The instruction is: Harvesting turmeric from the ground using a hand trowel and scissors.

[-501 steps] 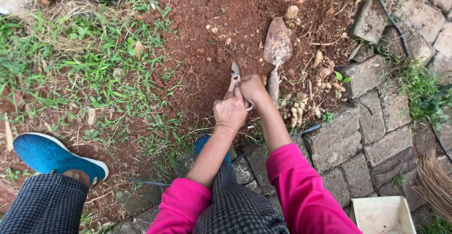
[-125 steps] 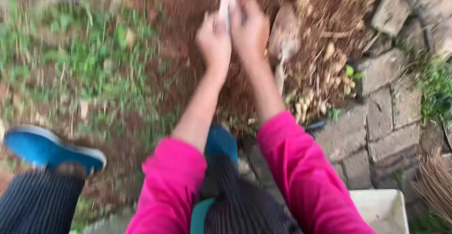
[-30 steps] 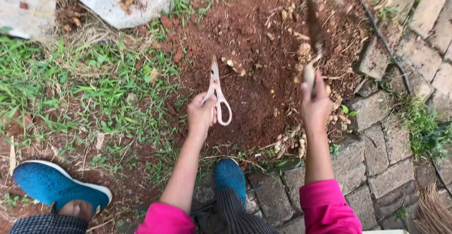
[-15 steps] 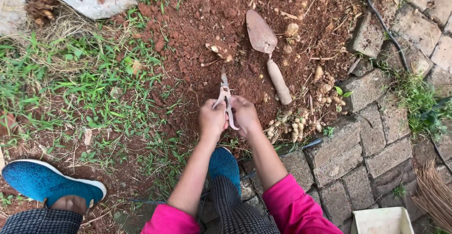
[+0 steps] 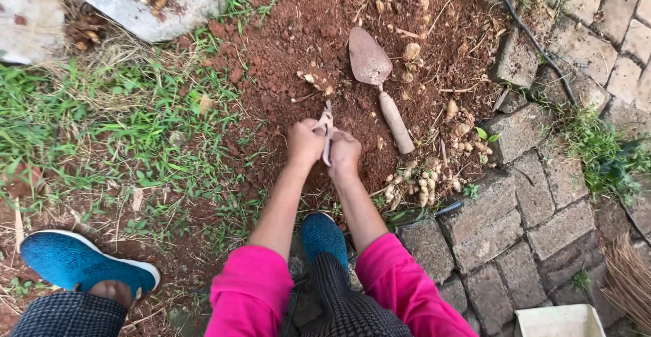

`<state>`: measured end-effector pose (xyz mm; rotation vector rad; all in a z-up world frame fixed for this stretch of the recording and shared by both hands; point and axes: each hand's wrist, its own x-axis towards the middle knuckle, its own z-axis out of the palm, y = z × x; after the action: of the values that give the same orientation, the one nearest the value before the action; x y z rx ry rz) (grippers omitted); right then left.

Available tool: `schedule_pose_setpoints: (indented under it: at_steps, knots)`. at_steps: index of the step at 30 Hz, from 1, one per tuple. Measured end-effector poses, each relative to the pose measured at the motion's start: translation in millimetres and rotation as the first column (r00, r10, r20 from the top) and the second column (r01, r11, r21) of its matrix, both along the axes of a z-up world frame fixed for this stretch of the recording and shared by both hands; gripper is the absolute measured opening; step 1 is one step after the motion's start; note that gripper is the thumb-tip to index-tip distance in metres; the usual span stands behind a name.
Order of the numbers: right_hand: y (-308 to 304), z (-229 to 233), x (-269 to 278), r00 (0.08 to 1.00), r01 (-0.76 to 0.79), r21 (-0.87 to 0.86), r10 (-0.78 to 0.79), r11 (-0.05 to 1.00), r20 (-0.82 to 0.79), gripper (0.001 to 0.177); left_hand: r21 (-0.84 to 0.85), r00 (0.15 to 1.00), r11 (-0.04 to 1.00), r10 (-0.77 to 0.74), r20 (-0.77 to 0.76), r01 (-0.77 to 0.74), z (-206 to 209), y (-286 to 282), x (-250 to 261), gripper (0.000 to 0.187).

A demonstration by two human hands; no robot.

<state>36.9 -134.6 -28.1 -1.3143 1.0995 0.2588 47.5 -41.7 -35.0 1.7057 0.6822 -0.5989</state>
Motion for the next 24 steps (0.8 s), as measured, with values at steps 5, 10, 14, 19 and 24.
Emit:
schedule_pose_setpoints:
  at_steps: [5, 10, 14, 19, 24]
  knots:
    - [-70.3, -20.0, -36.2, 0.951, -0.072, -0.221, 0.133, 0.973, 0.279, 0.019, -0.065, 0.911, 0.996, 0.075, 0.405, -0.053, 3.6, -52.1, -35.6, 0.023]
    - [-103.6, 65.7, 6.2, 0.952, -0.066, -0.195, 0.120, 0.979, 0.282, 0.025, -0.192, 0.940, 0.970, 0.200, 0.277, -0.150, 59.6, -95.6, -16.1, 0.025]
    - [-76.9, 66.6, -27.9, 0.895, -0.441, -0.100, 0.445, 0.892, 0.021, 0.027, -0.302, 0.901, 0.857, 0.433, -0.016, -0.417, 62.0, -74.6, -63.6, 0.020]
    - [-57.6, 127.4, 10.4, 0.724, -0.677, -0.406, 0.655, 0.614, -0.216, 0.029, -0.436, 0.804, 0.683, 0.557, -0.208, -0.586, 65.5, -90.8, -50.9, 0.015]
    - [-65.6, 129.1, 48.0, 0.393, -0.899, -0.415, 0.685, 0.144, -0.614, 0.022, -0.426, 0.609, 0.435, 0.589, -0.532, -0.793, 54.4, -108.0, -31.5, 0.011]
